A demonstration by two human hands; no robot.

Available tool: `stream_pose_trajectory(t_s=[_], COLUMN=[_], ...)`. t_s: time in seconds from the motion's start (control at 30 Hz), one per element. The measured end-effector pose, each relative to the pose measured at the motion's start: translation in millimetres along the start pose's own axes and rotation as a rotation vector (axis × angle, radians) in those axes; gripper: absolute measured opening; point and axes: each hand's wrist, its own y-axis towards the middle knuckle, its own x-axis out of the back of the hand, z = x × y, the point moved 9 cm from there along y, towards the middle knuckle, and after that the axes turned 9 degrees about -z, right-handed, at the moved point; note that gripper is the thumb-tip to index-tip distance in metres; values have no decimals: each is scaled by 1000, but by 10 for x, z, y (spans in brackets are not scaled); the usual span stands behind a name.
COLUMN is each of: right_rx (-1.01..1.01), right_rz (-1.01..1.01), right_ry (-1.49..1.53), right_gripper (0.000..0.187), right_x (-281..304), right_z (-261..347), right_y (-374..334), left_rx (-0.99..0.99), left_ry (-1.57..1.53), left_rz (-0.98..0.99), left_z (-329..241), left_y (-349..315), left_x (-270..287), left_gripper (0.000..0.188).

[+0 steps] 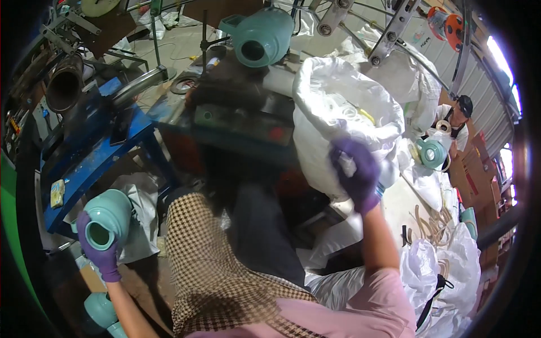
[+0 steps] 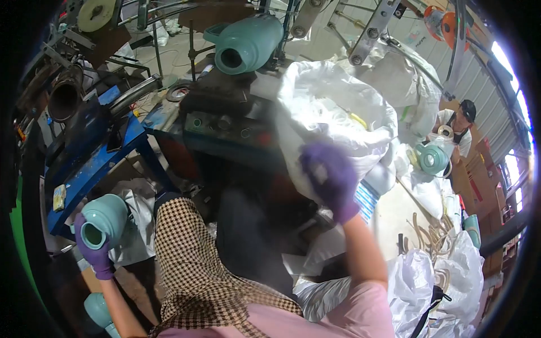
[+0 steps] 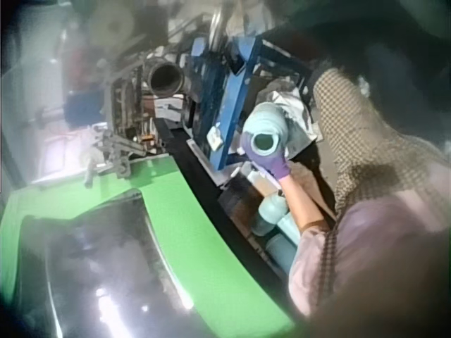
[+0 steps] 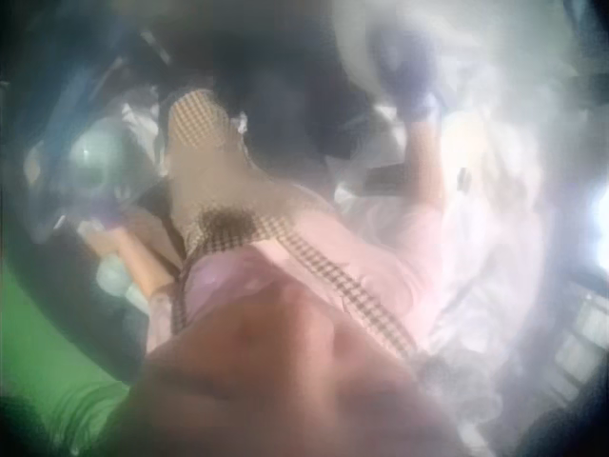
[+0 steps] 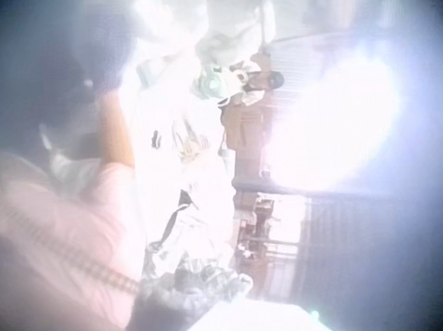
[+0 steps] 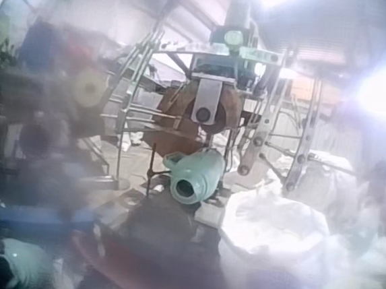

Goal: The person assembles multiple light-blue flasks by fitting the flask body onto a machine to attach components, inserting internal parts by hand, and securing a handle to each unit.

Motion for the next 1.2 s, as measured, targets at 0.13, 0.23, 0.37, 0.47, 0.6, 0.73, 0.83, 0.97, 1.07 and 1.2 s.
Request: stream_pose_trajectory(t_s=[0.13,0.23,0.37,0.47,0.6,0.73,0.83,0.97,1.07,1.2], right_rx=[-136,-263,-642,-576,-501,-488,-454,-252,2,-237], right_rz=[292,817,1096,1110,916,1016,1023,997,655,444], right_ry=[-197,-349,-485,-581,-468,-535,-755,-905,-769,-681], right_gripper=[26,38,42,40,39,32,29,23,16,15], right_x=[-136,-486,-783,-732,-566,-816,-1047,-427,-6,-53], right_z=[-1655,-2856,-3214,-2943,-3146,-3377,-3564,-4501,-4405,-3862], right_y=[351,-102,-367,-151,-234,-447,-410,-316,165,353], left_rx=[-117,-111,4,40,108,44,-61,-99,-91,-81], left_ry=[99,123,102,10,-58,53,126,55,11,47], left_rz=[-77,-49,52,106,52,152,179,186,195,182], left_z=[-248,-364,-689,-838,-968,-1204,-1329,-1280,-1195,-1360], left_y=[-15,-209,-514,-748,-828,-703,-707,-679,-723,-613], left_x=[89,128,75,-67,-161,-254,-173,-209,-212,-160], left_gripper=[75,77,76,76,66,65,69,71,74,75])
